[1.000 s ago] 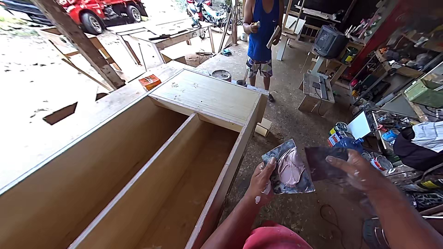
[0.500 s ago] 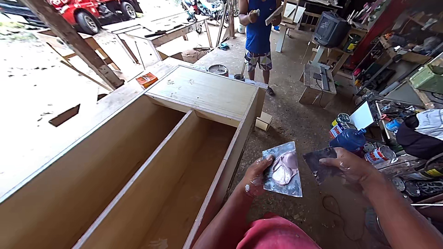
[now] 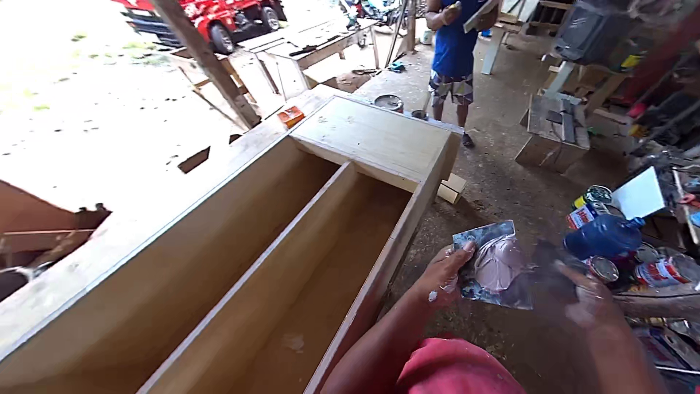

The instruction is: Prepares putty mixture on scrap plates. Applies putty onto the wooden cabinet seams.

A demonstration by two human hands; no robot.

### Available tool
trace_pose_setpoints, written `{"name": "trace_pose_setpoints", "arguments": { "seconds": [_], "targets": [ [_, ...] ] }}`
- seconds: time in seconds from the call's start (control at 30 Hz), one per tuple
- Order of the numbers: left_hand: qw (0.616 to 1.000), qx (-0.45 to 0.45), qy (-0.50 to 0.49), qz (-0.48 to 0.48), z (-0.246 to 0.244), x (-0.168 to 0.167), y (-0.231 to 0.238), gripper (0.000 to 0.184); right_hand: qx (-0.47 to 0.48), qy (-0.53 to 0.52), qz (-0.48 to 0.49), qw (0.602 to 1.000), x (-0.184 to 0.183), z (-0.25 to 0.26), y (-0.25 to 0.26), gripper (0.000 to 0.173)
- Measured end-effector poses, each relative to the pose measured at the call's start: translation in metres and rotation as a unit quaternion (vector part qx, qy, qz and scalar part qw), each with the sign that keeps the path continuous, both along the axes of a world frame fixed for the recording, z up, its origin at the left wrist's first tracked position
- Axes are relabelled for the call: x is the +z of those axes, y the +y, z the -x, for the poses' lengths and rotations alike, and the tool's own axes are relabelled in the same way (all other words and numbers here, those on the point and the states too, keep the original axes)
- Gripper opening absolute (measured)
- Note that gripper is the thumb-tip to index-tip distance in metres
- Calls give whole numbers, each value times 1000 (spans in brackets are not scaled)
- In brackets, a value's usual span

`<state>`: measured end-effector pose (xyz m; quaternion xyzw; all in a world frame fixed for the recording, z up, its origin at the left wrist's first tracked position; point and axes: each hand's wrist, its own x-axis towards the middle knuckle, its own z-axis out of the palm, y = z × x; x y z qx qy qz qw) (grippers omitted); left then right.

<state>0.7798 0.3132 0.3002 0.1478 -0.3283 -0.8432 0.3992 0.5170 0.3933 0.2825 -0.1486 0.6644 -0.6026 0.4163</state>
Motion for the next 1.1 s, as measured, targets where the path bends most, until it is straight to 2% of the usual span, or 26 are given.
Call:
{"name": "trace_pose_setpoints", "arguments": {
  "seconds": [0.1,0.2,0.3,0.43,0.57,0.7,0.93,1.1],
  "targets": [
    [994,90,-57,29,-8,-6,-2,29,-40,-7,73,997,39,-26,22,26],
    [981,160,-100,50,-1,-9,4,36,11,35,119,992,63,-75,34,27],
    [965,206,-119,110,6,-10,14,41,10,61,101,993,50,-100,33,33],
    [925,256,-178,217,13,-13,25,45,-36,60,93,993,37,-107,33,27],
    [889,271,-224,295,21,-14,34,44,-50,13,48,997,34,-108,30,22],
    [860,286,-262,333,26,-16,33,49,-54,-42,30,997,33,-109,27,19],
    [849,276,-282,351,36,-17,36,49,-56,-105,25,993,40,-116,21,21],
    [824,263,-301,400,35,-18,38,57,-44,-138,12,989,44,-114,12,23]
  ]
}}
